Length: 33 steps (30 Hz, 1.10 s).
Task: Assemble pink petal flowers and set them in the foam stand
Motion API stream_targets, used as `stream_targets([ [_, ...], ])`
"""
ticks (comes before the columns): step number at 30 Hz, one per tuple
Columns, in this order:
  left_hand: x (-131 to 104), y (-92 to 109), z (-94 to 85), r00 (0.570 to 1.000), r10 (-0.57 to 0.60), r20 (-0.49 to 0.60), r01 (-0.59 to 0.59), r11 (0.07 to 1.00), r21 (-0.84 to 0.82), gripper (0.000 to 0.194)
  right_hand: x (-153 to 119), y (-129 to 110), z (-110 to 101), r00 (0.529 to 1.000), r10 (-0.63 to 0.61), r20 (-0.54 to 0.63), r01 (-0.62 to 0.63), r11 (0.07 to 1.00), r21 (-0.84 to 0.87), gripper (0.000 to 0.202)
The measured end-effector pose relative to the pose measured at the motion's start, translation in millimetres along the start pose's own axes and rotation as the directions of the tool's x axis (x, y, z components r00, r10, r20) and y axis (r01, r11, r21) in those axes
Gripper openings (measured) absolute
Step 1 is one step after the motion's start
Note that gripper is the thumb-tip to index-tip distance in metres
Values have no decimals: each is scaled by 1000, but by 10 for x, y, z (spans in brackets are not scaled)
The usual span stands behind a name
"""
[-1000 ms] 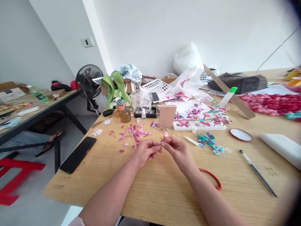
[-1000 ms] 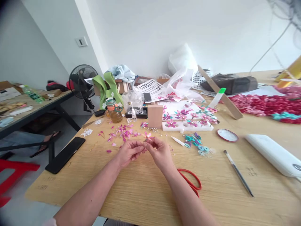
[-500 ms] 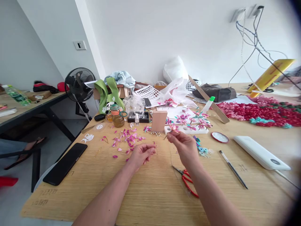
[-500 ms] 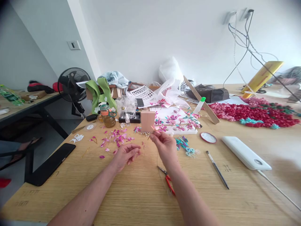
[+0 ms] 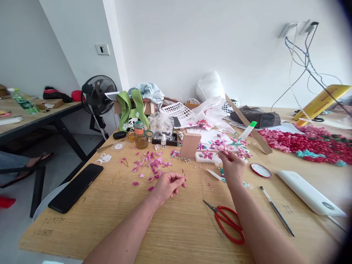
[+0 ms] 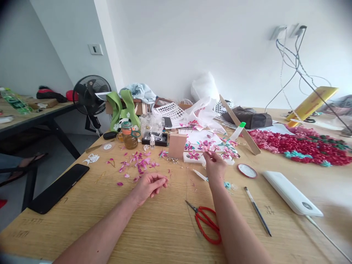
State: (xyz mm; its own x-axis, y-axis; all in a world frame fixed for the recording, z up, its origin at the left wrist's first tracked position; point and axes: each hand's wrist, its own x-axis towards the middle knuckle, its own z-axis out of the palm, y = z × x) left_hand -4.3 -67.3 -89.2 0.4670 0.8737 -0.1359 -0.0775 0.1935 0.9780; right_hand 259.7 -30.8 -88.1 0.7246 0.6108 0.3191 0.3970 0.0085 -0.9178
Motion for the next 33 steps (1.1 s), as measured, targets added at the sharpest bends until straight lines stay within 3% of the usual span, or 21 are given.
stream_targets([
  [12, 3, -18, 5, 997, -78, 16, 78, 997, 9, 32, 98, 343, -34, 989, -127, -78, 106, 968, -229, 31],
  [33, 37, -98, -19, 988, -148, 53, 153, 985, -85, 36, 96, 536, 86, 975, -202, -91, 161, 929, -332, 38],
])
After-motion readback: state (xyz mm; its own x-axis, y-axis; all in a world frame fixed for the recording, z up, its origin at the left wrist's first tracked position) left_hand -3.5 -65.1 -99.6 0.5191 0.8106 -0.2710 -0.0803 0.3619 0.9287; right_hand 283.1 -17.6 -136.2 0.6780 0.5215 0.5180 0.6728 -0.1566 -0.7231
